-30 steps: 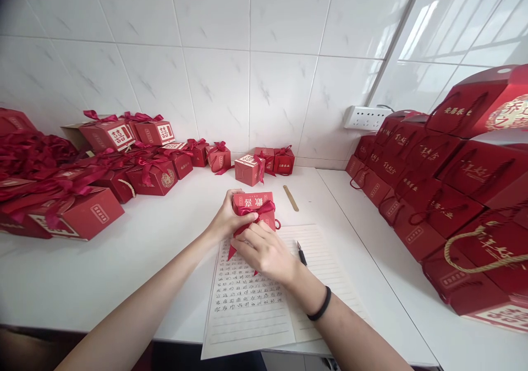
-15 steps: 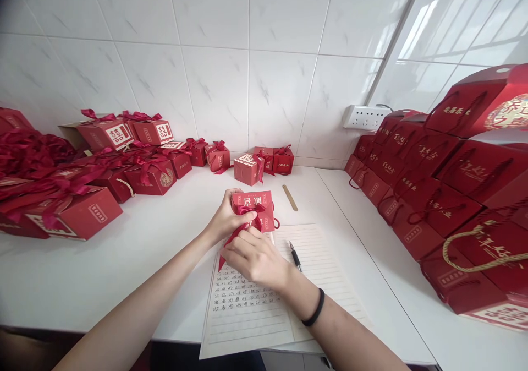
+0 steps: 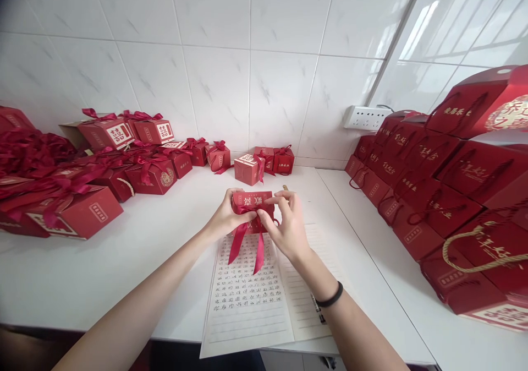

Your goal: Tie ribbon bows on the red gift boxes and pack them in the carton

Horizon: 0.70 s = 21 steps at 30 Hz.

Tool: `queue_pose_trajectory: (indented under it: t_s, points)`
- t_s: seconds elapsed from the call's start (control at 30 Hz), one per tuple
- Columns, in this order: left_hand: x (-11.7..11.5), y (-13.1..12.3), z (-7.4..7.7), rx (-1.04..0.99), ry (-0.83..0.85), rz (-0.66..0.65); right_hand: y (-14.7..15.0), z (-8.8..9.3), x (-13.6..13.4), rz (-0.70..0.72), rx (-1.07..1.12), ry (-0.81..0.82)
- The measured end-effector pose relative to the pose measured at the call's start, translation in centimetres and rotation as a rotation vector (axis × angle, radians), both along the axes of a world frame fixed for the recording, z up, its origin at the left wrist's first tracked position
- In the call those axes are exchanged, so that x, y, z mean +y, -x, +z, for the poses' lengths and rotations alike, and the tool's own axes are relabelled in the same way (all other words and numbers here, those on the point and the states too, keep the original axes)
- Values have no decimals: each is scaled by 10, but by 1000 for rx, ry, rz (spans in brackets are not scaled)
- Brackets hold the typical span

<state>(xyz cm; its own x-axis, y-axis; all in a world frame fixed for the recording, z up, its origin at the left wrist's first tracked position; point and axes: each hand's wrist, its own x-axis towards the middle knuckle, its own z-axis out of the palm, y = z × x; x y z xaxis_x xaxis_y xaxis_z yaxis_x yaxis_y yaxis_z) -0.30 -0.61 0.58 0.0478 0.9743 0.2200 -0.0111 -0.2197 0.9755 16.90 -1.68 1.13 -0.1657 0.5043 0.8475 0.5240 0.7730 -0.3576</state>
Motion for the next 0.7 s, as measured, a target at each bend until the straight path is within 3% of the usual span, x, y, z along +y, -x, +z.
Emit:
queue_pose_trajectory:
  t_s: [0.07, 0.3, 0.4, 0.47, 0.6, 0.7]
  points:
    - [-2, 0, 2, 18, 1, 3, -2, -4, 9, -37, 14, 95]
    - [-4, 4, 8, 60, 47, -59, 5, -14, 16, 151, 231, 380]
    - [-4, 5, 10, 88, 55, -62, 8, -15, 16, 159, 315, 436]
    - [-5, 3, 10, 129, 14, 11, 11, -16, 17, 137, 363, 439]
    - [-10, -9, 4, 239, -226, 308, 16, -16, 20, 118, 456, 461]
    - [-13, -18, -2, 257, -357, 453, 20, -14, 19, 137, 521, 529]
